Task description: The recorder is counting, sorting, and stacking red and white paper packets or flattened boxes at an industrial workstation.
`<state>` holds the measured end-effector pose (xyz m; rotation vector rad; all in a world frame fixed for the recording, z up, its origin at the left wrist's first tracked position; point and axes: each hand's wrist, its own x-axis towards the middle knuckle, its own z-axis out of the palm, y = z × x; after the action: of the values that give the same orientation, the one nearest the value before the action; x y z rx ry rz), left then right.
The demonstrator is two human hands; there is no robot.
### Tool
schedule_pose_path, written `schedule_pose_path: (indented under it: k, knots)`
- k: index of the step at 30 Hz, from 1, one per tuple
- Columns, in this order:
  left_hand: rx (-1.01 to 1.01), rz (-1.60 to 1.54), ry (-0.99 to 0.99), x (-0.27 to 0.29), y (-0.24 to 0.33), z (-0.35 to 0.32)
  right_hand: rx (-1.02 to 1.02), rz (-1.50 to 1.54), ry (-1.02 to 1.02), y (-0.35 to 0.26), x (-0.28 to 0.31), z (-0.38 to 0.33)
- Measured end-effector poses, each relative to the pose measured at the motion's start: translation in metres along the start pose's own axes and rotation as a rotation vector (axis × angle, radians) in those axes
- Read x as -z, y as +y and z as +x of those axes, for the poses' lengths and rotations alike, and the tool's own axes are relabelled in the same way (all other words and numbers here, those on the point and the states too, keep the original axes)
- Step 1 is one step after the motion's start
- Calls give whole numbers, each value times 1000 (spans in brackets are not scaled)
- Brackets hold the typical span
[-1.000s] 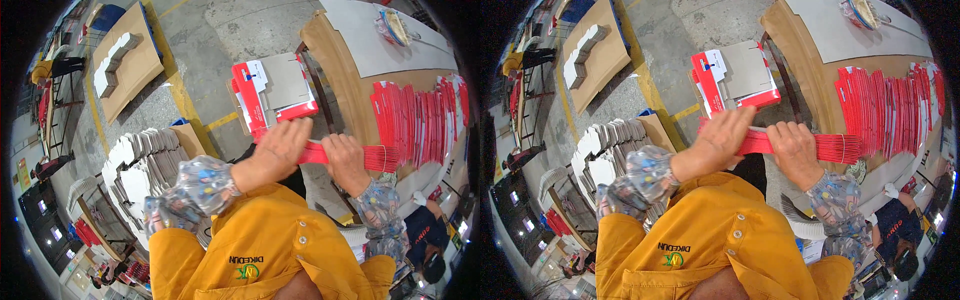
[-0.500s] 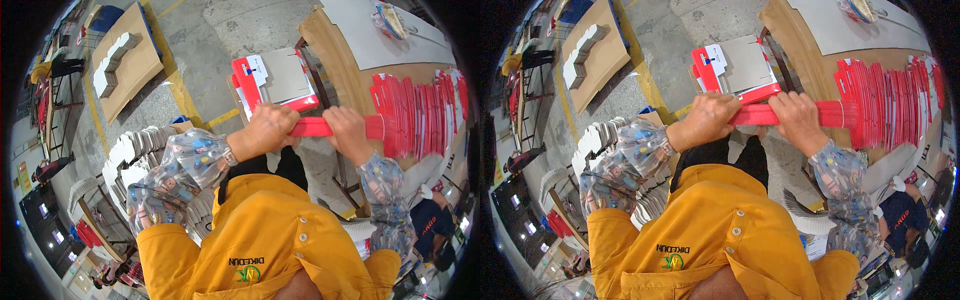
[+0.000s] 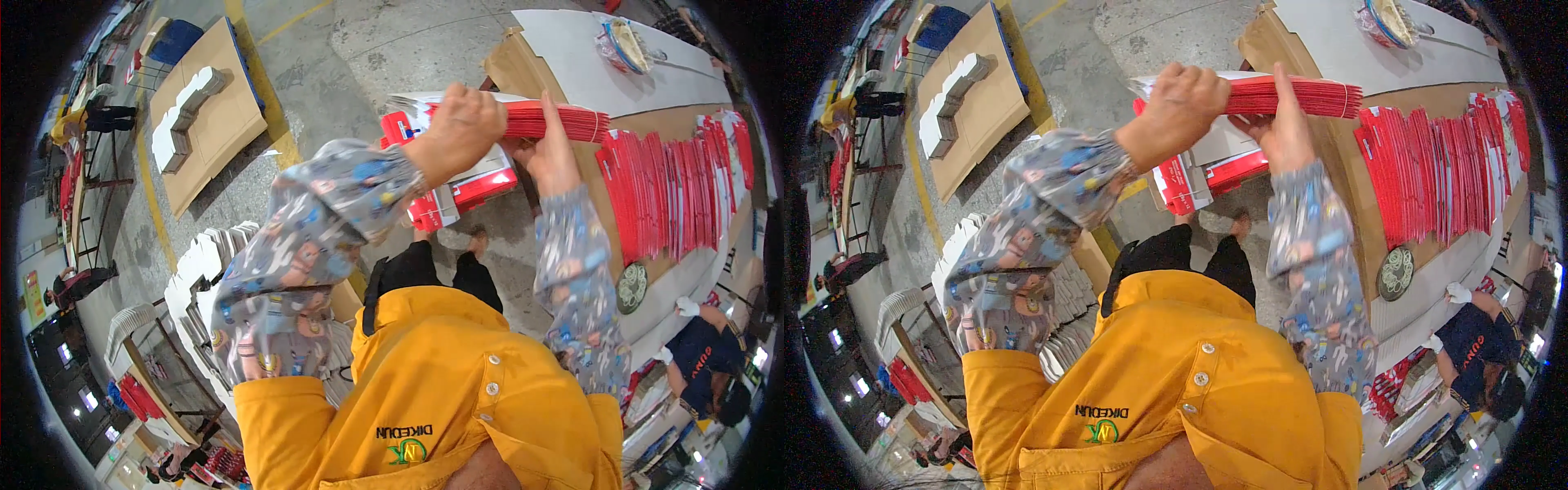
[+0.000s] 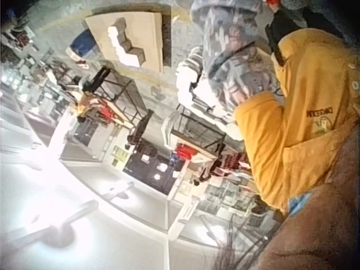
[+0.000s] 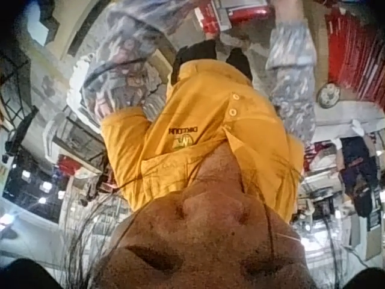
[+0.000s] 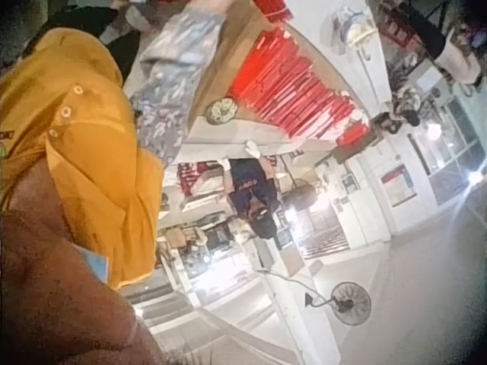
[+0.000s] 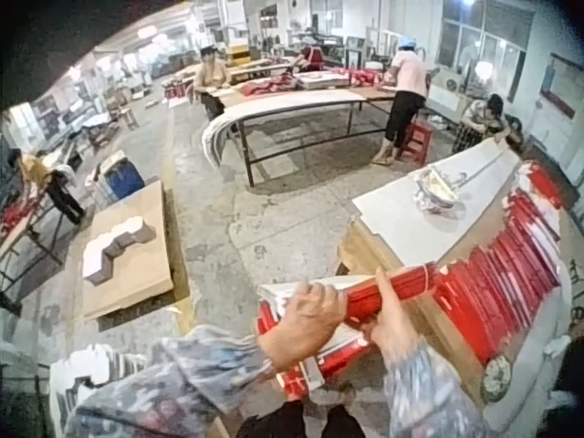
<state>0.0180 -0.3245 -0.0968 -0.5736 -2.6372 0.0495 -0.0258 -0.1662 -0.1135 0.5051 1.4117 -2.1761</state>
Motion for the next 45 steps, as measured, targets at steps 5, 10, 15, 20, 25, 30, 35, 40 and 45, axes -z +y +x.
schedule_pose_path:
  k: [5,10,15,20,25,30,35,40,45]
  knots:
    - [-33,197,-86,-15,0,13,-99,-120,165,-1,-4,67]
    - [100,116,-50,-9,7,-7,25,82,198,6,-15,84]
    - [599,-614,88,1,-27,-58,382,-232,-180,-3,21,41]
    - [1241,-494,33,-98,-34,-144,78,-292,-231,-12,94,32]
    - [1776,-2020,-157,-123,40,-170,-301,-287,-304,20,171,86]
    - [1924,-1888,175,-145,81,-182,-418,-395,-441,51,176,158]
    - [2050,-1589,218,-169,90,-187,-411,-485,-526,83,164,213]
    - [2074,-1450,274,-185,101,-194,-425,-543,-544,111,160,241]
    - [2035,-1368,251,-195,100,-195,-430,-559,-508,126,164,248]
